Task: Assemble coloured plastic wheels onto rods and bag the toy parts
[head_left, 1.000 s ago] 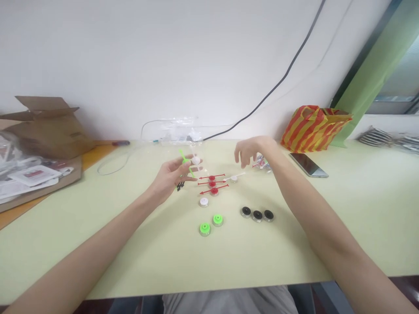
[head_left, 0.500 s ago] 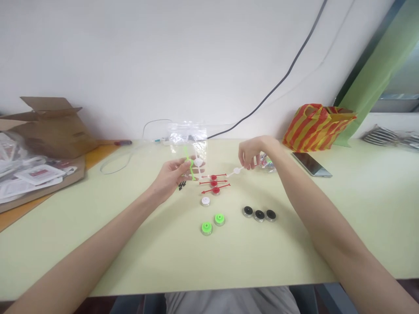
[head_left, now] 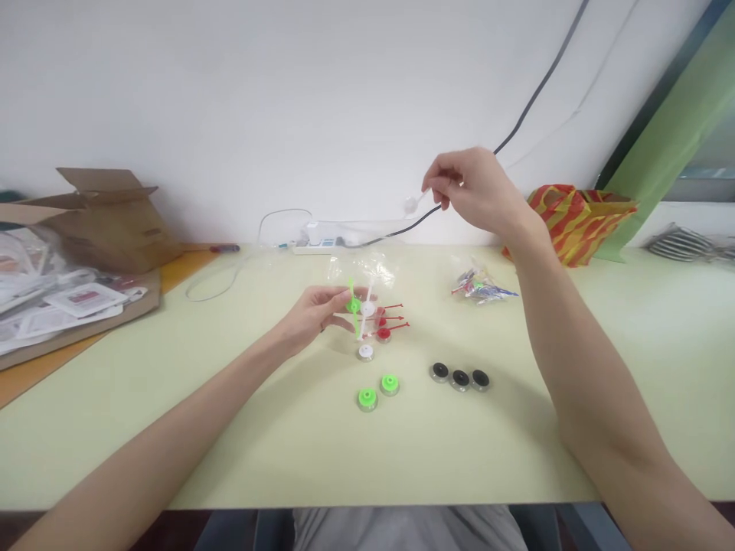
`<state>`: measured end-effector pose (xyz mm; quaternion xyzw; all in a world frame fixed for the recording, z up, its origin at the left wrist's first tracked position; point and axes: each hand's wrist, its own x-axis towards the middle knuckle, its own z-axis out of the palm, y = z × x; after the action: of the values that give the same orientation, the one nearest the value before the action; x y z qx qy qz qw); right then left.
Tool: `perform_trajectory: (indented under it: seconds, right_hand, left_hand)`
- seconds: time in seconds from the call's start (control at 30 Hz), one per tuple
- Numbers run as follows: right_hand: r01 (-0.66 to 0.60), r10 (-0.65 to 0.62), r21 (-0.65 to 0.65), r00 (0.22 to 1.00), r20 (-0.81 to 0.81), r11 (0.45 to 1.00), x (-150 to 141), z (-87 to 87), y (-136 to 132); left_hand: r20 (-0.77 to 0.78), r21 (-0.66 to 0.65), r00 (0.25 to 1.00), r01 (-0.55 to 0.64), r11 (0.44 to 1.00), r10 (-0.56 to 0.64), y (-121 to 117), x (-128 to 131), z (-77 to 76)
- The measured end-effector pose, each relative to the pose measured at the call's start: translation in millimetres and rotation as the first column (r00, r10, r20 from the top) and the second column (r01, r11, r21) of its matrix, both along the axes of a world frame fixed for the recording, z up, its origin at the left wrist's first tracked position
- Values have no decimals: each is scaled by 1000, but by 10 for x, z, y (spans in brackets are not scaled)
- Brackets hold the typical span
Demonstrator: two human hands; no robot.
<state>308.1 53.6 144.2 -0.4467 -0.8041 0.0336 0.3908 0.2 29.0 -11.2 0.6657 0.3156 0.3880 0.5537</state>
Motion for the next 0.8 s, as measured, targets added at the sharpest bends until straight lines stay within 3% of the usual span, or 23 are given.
perform_trajectory:
  seconds: [0.1, 0.23, 0.5, 0.63, 0.8]
  right_hand:
    - [-99, 100, 30, 994, -35, 995, -131, 54, -161]
    - [-193, 194, -43, 980, 40, 980, -254, 66, -275]
    - [-107, 106, 31, 994, 28, 994, -271, -37, -98]
    - [-194, 197, -71, 980, 40, 978, -315, -46, -91]
    - [-357, 384, -233, 920, 83, 905, -406, -95, -43]
  left_hand:
    - [1, -5, 1000, -6, 1000, 6, 2, -8, -7]
    - [31, -20, 999, 26, 999, -25, -15, -3, 3]
    - [27, -45, 997, 74, 996, -73, -70, 27, 35]
    - [43, -47, 996, 86, 995, -84, -70, 28, 31]
    - [34, -42, 995, 91, 995, -90, -82, 30, 47]
